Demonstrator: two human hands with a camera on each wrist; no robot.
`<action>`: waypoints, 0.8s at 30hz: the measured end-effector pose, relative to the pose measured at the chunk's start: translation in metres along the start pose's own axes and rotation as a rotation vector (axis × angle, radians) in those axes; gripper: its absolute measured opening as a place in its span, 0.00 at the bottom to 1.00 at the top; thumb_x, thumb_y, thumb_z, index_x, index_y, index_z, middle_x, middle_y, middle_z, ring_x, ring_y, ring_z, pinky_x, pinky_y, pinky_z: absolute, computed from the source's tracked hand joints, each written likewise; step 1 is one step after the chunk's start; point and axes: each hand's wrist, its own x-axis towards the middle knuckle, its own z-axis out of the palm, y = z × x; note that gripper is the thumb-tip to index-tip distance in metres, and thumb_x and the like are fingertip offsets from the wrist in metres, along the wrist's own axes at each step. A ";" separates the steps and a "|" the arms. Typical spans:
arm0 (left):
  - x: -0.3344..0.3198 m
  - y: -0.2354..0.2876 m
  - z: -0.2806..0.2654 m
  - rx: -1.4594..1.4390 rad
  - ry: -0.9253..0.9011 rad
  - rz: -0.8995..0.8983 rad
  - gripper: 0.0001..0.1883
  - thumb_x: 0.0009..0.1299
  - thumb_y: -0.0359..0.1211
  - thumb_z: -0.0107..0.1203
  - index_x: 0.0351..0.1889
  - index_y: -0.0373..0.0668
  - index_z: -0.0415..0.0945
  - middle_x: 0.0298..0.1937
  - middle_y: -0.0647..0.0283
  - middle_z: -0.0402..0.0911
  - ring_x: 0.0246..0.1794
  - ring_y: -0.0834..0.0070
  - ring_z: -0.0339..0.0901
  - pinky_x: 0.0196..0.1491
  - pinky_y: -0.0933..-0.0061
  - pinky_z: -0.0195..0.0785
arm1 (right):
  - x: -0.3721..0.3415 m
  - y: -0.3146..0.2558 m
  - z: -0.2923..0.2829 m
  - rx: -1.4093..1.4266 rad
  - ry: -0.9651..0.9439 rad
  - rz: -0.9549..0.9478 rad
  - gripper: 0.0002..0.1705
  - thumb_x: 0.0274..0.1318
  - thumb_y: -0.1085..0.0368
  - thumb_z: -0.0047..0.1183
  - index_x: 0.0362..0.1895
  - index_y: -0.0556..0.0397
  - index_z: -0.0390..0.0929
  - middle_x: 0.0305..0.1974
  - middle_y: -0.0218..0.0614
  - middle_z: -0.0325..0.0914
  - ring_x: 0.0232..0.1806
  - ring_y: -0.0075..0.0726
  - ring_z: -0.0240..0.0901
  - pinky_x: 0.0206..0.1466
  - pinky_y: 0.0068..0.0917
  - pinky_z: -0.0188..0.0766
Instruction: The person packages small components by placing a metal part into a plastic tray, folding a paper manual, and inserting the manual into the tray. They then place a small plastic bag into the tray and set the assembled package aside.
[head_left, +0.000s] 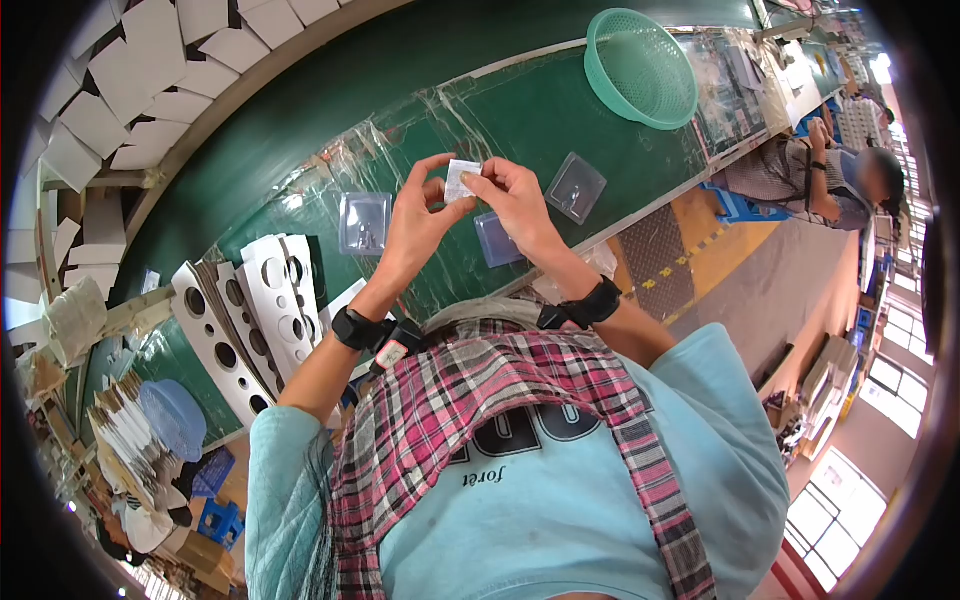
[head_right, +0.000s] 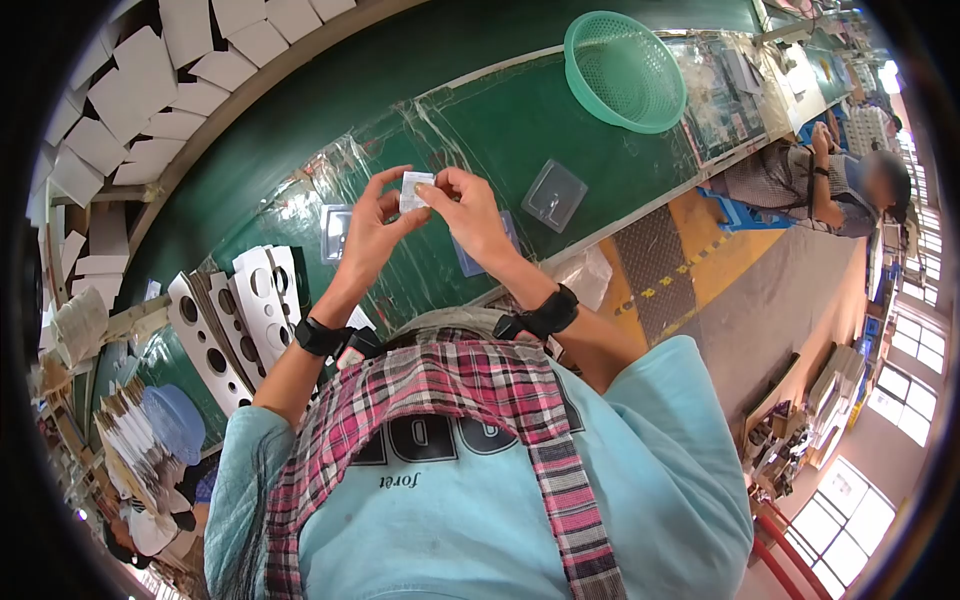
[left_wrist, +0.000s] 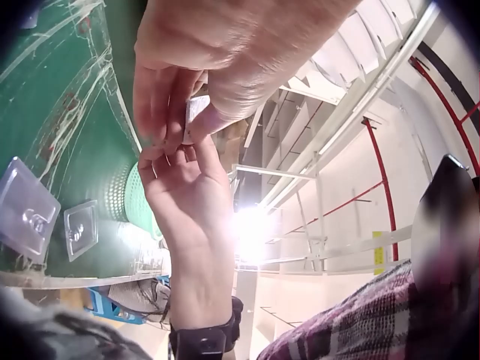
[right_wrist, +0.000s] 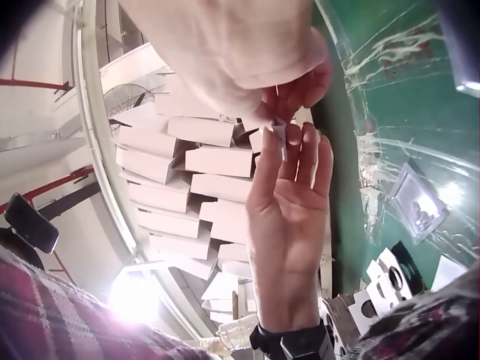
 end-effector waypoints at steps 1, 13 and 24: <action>0.000 -0.001 0.001 0.012 0.012 0.004 0.28 0.62 0.26 0.59 0.61 0.38 0.62 0.36 0.59 0.80 0.37 0.78 0.77 0.39 0.78 0.70 | -0.001 -0.001 0.002 0.005 0.009 -0.003 0.13 0.54 0.62 0.58 0.27 0.60 0.74 0.23 0.26 0.71 0.25 0.15 0.63 0.27 0.19 0.59; 0.002 -0.028 -0.004 -0.074 0.031 -0.030 0.12 0.70 0.32 0.53 0.46 0.34 0.71 0.38 0.63 0.77 0.35 0.82 0.73 0.38 0.79 0.70 | -0.004 0.013 0.000 -0.268 0.117 -0.240 0.14 0.53 0.61 0.56 0.31 0.61 0.71 0.23 0.45 0.72 0.23 0.32 0.67 0.27 0.31 0.64; 0.007 -0.018 0.005 -0.191 0.045 -0.075 0.08 0.70 0.32 0.55 0.31 0.38 0.71 0.25 0.67 0.75 0.21 0.82 0.71 0.26 0.82 0.65 | -0.021 -0.015 -0.010 -0.123 -0.044 -0.140 0.12 0.62 0.62 0.48 0.39 0.60 0.69 0.25 0.36 0.74 0.21 0.26 0.69 0.24 0.27 0.64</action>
